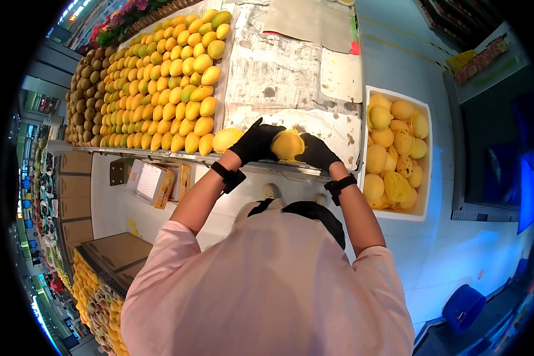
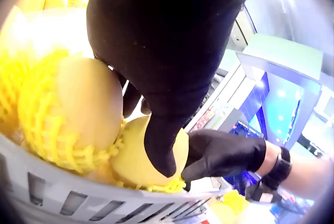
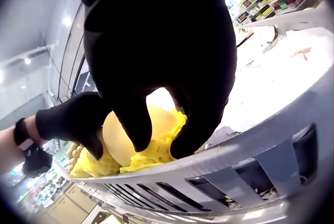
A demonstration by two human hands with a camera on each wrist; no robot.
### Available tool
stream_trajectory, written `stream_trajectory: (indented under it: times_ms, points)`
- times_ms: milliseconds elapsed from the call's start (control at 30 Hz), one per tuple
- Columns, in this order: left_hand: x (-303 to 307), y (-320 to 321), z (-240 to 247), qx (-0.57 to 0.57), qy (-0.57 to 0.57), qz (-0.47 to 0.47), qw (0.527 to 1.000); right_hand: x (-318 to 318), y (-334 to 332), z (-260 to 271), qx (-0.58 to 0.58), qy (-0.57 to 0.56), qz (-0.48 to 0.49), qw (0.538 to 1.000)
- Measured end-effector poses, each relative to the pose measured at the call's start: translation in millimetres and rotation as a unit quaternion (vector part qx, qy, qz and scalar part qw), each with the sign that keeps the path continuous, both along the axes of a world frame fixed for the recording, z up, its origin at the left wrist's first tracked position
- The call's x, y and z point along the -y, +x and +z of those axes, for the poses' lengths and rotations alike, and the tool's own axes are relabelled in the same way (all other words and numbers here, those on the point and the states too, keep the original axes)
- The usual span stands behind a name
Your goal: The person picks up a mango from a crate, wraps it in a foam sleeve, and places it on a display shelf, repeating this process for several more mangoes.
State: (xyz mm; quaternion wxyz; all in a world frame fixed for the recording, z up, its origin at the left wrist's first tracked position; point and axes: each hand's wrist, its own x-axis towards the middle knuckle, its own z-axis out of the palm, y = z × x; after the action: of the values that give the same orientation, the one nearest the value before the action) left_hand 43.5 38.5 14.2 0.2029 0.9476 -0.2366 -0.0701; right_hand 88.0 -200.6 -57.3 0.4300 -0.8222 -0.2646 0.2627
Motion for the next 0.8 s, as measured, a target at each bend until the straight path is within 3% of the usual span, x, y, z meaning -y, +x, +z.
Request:
stream_trajectory:
  times_ms: [67, 100, 200, 267, 433, 533, 633, 733, 767, 800]
  points:
    - [-13.0, 2.0, 1.6, 0.001, -0.069, 0.017, 0.997, 4.0, 2.7, -4.9, -0.036, 0.01, 0.0, 0.999]
    - [-11.9, -2.4, 33.7, -0.087, -0.095, 0.102, 0.986, 6.6, 4.0, -6.7, -0.055, 0.015, -0.001, 0.998]
    - [-31.0, 3.7, 28.1, -0.072, -0.296, 0.209, 0.929, 10.2, 4.7, -0.7, -0.052, 0.034, -0.009, 0.998]
    - [-44.1, 2.6, 36.5, -0.065, -0.293, 0.254, 0.919, 14.2, 5.9, -1.0, -0.046, 0.022, 0.002, 0.999]
    - [-48.6, 3.2, 26.5, -0.002, -0.27, 0.246, 0.931, 13.1, 7.9, -18.0, -0.03, 0.101, 0.053, 0.993]
    - [-25.5, -1.6, 34.0, -0.012, -0.288, 0.227, 0.93, 13.5, 7.3, -22.9, 0.086, 0.042, 0.057, 0.994]
    - [-5.9, -5.0, 36.3, -0.031, -0.297, 0.224, 0.928, 21.8, -3.4, -8.7, 0.107, -0.005, -0.021, 0.994]
    - [20.8, -7.1, 34.7, -0.026, -0.337, 0.207, 0.918, 45.0, -5.6, 11.0, 0.111, 0.077, -0.059, 0.989]
    - [28.3, -7.7, 33.2, -0.013, -0.344, 0.206, 0.916, 50.3, -6.1, 9.4, 0.216, 0.132, -0.063, 0.965]
    - [35.9, -8.1, 31.9, 0.001, -0.351, 0.206, 0.913, 61.1, -7.1, 8.9, 0.247, 0.132, -0.058, 0.958]
